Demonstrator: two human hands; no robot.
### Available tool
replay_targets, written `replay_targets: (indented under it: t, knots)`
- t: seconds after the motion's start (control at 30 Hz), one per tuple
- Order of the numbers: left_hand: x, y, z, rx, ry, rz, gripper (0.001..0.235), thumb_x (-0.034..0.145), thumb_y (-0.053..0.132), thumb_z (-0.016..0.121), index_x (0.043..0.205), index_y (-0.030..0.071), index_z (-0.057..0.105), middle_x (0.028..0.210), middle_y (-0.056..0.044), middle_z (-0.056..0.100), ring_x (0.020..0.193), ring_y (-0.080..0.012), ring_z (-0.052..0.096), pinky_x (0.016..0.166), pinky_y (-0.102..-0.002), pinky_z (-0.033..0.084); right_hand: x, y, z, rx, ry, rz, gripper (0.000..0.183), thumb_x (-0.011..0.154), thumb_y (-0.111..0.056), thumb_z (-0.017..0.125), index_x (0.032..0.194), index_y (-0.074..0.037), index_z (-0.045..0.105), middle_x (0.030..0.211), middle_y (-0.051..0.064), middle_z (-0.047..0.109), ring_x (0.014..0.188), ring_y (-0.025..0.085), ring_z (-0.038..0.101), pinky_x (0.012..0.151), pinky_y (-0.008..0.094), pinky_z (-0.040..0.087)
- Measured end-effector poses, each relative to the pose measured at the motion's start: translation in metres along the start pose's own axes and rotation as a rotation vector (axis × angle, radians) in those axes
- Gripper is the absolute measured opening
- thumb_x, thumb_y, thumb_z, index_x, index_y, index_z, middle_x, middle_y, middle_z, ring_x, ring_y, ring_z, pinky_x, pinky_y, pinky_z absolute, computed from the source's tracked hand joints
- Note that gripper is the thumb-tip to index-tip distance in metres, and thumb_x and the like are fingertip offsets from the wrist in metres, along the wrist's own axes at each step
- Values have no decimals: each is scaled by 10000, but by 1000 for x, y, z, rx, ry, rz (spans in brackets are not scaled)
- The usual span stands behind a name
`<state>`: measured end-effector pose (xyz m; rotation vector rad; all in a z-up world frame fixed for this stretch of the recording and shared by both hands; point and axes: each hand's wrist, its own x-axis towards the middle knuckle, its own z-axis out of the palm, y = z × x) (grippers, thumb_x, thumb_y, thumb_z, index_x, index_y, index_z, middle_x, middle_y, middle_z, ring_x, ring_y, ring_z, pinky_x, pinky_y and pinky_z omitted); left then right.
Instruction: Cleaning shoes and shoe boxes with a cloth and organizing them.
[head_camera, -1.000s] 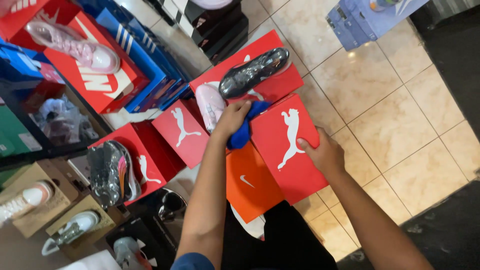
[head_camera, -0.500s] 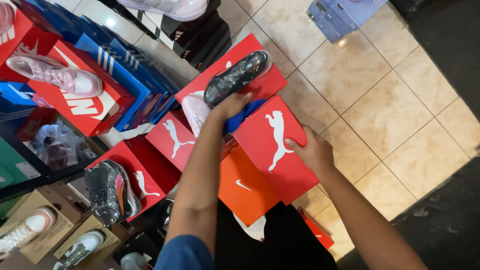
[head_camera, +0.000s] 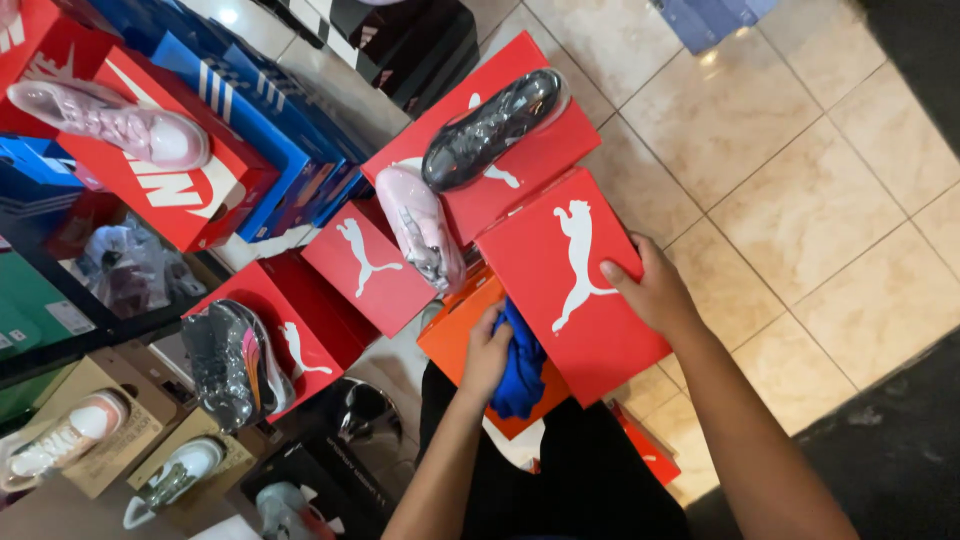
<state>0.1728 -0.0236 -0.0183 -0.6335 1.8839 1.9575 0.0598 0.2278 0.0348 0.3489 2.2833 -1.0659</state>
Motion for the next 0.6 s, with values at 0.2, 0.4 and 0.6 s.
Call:
replay_targets:
  t: [0.2, 0.4, 0.6]
  knots:
    - [-19, 51, -5, -121, -328, 167, 384, 897, 131, 666, 1275, 97, 724, 1218, -116, 737, 1184, -205, 630, 1058, -425, 477, -34, 32, -41, 281, 3, -210, 557, 975, -188, 615, 1511, -79, 507, 1463, 203, 572, 1408, 386, 478, 1163, 525, 370]
    - [26, 129, 122, -171, 23, 499, 459, 1023, 181, 525, 1454, 23, 536, 1477, -231, 542, 1439, -350, 424, 1210, -525, 304, -79, 94, -48, 1238, 23, -185, 570, 928, -173, 454, 1440, 66, 526, 1371, 225, 647, 1283, 332, 613, 1124, 468, 415]
    - [66, 132, 215, 407, 13, 1005, 679, 1031, 366, 562, 1619, 115, 332, 1641, -291, 300, 1485, -512, 377, 1219, -589, 321, -102, 107, -15, 1880, 4, -402, 554, 918, -750, 557, 1011, -244, 763, 955, -21, 731, 952, 179, 697, 895, 376, 503]
